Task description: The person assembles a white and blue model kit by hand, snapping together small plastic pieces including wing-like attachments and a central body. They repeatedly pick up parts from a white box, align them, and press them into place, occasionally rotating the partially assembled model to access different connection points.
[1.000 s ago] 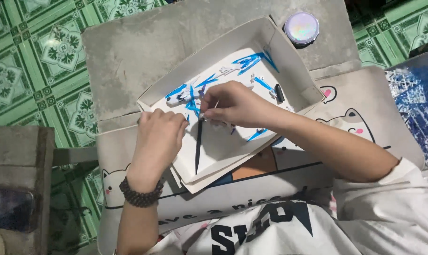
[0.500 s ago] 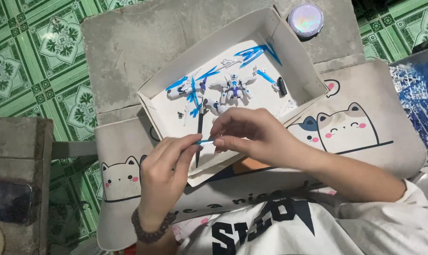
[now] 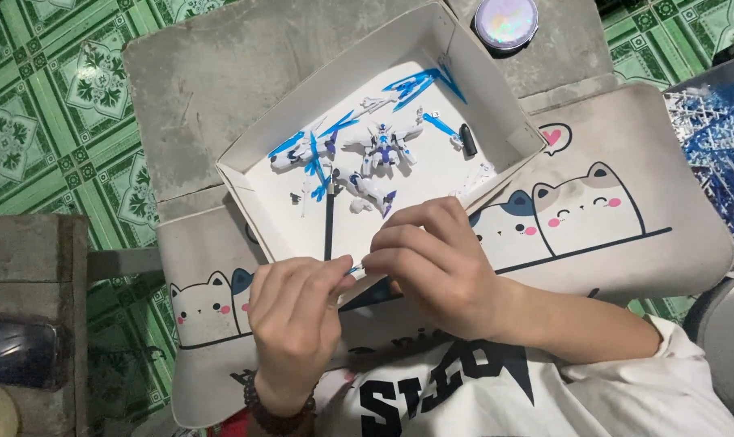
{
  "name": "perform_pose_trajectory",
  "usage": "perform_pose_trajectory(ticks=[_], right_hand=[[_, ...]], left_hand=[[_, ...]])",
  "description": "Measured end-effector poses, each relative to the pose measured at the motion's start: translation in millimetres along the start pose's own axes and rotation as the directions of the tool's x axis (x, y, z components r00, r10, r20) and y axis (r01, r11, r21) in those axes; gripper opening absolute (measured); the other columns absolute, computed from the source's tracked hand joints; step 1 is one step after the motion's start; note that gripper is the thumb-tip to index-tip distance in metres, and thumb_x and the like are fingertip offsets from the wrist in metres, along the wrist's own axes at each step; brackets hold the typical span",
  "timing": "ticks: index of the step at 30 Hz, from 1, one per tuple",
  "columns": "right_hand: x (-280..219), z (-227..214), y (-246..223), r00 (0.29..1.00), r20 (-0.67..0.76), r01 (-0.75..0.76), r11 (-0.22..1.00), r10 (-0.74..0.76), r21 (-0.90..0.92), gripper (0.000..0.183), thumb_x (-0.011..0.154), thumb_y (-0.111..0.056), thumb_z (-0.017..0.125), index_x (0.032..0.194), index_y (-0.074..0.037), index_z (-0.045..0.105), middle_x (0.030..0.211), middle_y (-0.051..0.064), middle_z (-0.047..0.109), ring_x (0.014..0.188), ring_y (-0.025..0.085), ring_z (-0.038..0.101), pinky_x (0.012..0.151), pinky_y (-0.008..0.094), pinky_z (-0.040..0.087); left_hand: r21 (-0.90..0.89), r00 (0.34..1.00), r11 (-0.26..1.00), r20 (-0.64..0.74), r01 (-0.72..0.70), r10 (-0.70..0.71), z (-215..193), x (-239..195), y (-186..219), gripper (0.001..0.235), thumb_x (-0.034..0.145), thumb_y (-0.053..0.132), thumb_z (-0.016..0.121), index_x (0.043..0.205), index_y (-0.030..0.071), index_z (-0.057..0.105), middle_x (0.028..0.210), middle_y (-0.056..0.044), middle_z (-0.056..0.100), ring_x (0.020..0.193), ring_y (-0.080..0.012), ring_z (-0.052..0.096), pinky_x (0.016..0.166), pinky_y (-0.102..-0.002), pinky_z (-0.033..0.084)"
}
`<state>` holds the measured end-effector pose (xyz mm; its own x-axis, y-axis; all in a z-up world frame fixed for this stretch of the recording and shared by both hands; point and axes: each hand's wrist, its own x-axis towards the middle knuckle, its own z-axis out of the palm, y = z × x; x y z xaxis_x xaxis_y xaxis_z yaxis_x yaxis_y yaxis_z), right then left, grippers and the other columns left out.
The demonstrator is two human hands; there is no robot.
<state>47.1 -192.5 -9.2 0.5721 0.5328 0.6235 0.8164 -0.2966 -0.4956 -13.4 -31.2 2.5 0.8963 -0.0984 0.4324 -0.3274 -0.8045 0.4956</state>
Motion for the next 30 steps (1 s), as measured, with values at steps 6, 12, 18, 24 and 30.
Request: perform_pose_trajectory(ticks=[6, 12, 18, 24, 30], right_hand=[[-2, -1, -2, 0.993, -0.016, -0.117, 0.985, 0.120, 0.126, 0.021, 0.063, 0.005, 0.062, 0.081, -0.004, 0.054, 0.085, 0.007, 0.057, 0.085, 0.024, 0.051, 0.079, 0.036, 0.038], [-4, -3, -1, 0.960, 0.039, -0.275, 0.906, 0.278, 0.321, 0.022, 0.066, 0.013, 0.055, 0.082, -0.003, 0.052, 0.086, 0.007, 0.055, 0.083, 0.021, 0.050, 0.075, 0.030, 0.042], [-2, -9, 9, 0.847, 0.252, -0.524, 0.650, 0.468, 0.550, 0.007, 0.086, -0.005, 0.053, 0.088, -0.001, 0.058, 0.083, 0.006, 0.062, 0.071, 0.013, 0.055, 0.065, 0.024, 0.046], [-10, -20, 19, 0.702, 0.488, -0.674, 0.261, 0.519, 0.691, 0.026, 0.090, -0.011, 0.050, 0.111, 0.001, 0.057, 0.092, 0.010, 0.067, 0.078, 0.011, 0.061, 0.070, 0.023, 0.054], [-8, -19, 16, 0.806, 0.347, -0.581, 0.529, 0.480, 0.619, 0.012, 0.086, -0.008, 0.057, 0.088, 0.001, 0.064, 0.069, 0.005, 0.068, 0.056, 0.008, 0.062, 0.049, 0.017, 0.050]], left_hand=[[-0.084, 0.998, 0.996, 0.043, 0.040, -0.037, 3, 5, 4, 0.017, 0.072, -0.001, 0.066, 0.089, 0.002, 0.064, 0.076, -0.004, 0.061, 0.074, -0.0184, 0.054, 0.072, -0.032, 0.040], [-0.117, 0.995, 0.990, 0.067, 0.075, -0.067, 8, 7, 6, 0.007, 0.079, 0.003, 0.062, 0.085, 0.003, 0.063, 0.074, -0.004, 0.060, 0.069, -0.0181, 0.052, 0.072, -0.032, 0.040], [-0.125, 0.979, 0.980, 0.153, 0.154, -0.135, 4, 14, 4, 0.002, 0.083, 0.002, 0.057, 0.081, 0.002, 0.059, 0.066, -0.005, 0.058, 0.059, -0.0170, 0.049, 0.063, -0.030, 0.039], [-0.318, 0.887, 0.828, 0.195, 0.462, -0.419, 2, 12, 5, 0.012, 0.086, 0.006, 0.053, 0.080, -0.001, 0.061, 0.061, -0.004, 0.060, 0.051, -0.0103, 0.051, 0.047, -0.022, 0.039], [-0.312, 0.918, 0.875, 0.266, 0.371, -0.294, 3, 14, 7, 0.013, 0.085, 0.007, 0.051, 0.087, -0.001, 0.062, 0.078, -0.007, 0.062, 0.069, -0.0156, 0.055, 0.062, -0.026, 0.044]])
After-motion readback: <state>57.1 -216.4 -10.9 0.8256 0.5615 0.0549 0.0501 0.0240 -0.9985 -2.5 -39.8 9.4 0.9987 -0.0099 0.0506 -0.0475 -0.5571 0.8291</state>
